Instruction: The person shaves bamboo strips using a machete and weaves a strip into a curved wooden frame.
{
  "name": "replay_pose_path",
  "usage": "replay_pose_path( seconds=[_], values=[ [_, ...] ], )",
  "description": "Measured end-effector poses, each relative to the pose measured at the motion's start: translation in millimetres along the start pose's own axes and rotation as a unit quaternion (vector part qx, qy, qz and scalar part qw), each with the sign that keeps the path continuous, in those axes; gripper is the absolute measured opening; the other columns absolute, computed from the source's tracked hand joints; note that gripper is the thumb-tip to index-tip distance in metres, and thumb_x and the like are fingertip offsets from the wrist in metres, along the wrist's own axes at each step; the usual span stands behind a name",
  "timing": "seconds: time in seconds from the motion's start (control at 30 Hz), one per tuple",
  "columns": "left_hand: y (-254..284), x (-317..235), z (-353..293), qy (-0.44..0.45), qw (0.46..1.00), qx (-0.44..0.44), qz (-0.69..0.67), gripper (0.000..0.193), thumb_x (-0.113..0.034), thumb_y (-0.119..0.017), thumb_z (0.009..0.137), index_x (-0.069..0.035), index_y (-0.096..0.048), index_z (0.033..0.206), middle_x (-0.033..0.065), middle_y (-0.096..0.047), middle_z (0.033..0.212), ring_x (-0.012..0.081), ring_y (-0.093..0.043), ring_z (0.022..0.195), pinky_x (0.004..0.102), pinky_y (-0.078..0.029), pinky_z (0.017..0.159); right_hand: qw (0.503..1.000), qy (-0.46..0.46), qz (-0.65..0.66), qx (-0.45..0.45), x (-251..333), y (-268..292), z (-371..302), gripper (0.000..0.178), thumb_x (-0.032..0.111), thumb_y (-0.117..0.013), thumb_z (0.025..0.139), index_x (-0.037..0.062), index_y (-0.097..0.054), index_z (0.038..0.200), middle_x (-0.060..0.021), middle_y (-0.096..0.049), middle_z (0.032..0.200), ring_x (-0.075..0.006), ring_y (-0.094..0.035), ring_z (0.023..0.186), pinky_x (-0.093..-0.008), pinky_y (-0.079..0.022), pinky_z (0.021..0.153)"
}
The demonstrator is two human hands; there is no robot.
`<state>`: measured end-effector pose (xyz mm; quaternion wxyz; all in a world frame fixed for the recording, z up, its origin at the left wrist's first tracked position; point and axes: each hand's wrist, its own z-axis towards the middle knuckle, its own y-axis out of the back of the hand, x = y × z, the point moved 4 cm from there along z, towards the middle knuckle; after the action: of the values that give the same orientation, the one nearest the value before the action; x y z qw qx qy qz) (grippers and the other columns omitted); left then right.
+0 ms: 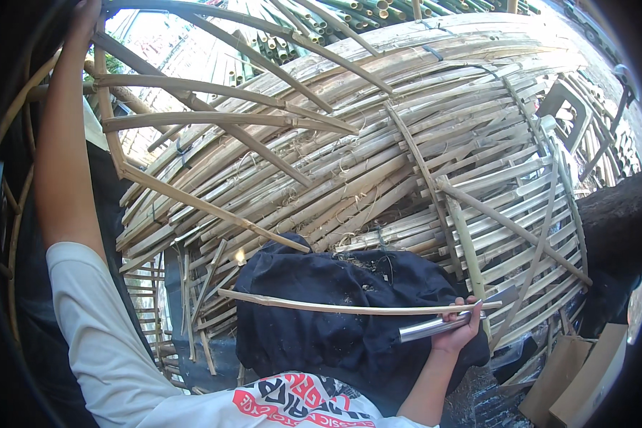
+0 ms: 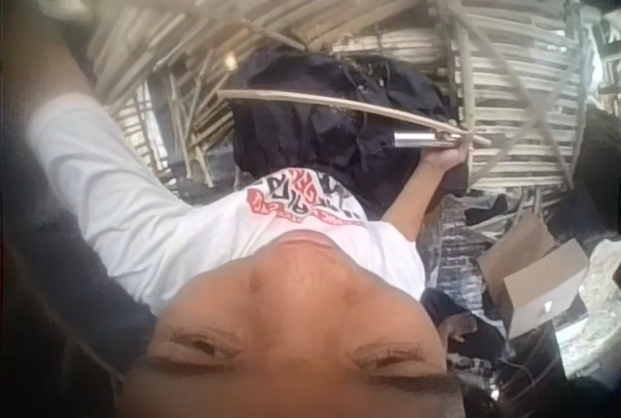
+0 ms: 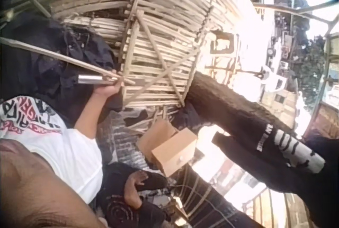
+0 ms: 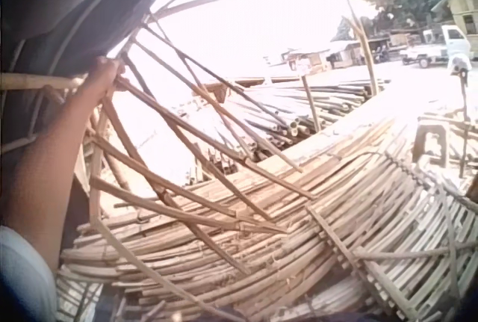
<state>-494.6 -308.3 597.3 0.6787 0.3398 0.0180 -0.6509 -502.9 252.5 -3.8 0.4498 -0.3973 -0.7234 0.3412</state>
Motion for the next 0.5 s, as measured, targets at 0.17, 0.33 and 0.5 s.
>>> replay_pose_path(
  seconds=[0.17,0.33,0.5],
  values=[
    [-1,173,25,0.187,0.968,-0.037,-0.164,0.024,-0.018,-0.055,0.096,0.004,-0.058,0.103,0.0119,-0.063,0.093,0.0204,-0.066,0.08,0.0324,-0.059,0.069,1.0,0.009,-0.019,-0.005,-3,2,3,0.027,0.035,-0.05,0.098,0.0083,-0.055,0.097,-0.0026,-0.048,0.072,-0.0082,-0.046,0.05,-0.0222,-0.041,0.045],
    [32,311,5,0.255,0.954,0.003,-0.159,0.021,-0.02,-0.054,0.096,-0.001,-0.059,0.091,0.006,-0.061,0.077,0.0169,-0.062,0.063,0.0291,-0.054,0.061,0.999,0.0,-0.033,-0.025,-11,-1,6,0.026,0.036,-0.05,0.098,0.0095,-0.052,0.097,-0.0022,-0.045,0.065,-0.0092,-0.046,0.047,-0.0224,-0.04,0.043],
    [62,348,-44,0.24,0.968,0.044,-0.053,0.019,-0.022,-0.056,0.096,-0.004,-0.059,0.089,0.0058,-0.062,0.078,0.0189,-0.068,0.065,0.0326,-0.058,0.051,0.997,-0.006,-0.07,-0.031,-18,3,10,0.025,0.035,-0.05,0.098,0.0096,-0.052,0.099,-0.0043,-0.05,0.071,-0.0104,-0.048,0.049,-0.024,-0.043,0.045]
  ],
)
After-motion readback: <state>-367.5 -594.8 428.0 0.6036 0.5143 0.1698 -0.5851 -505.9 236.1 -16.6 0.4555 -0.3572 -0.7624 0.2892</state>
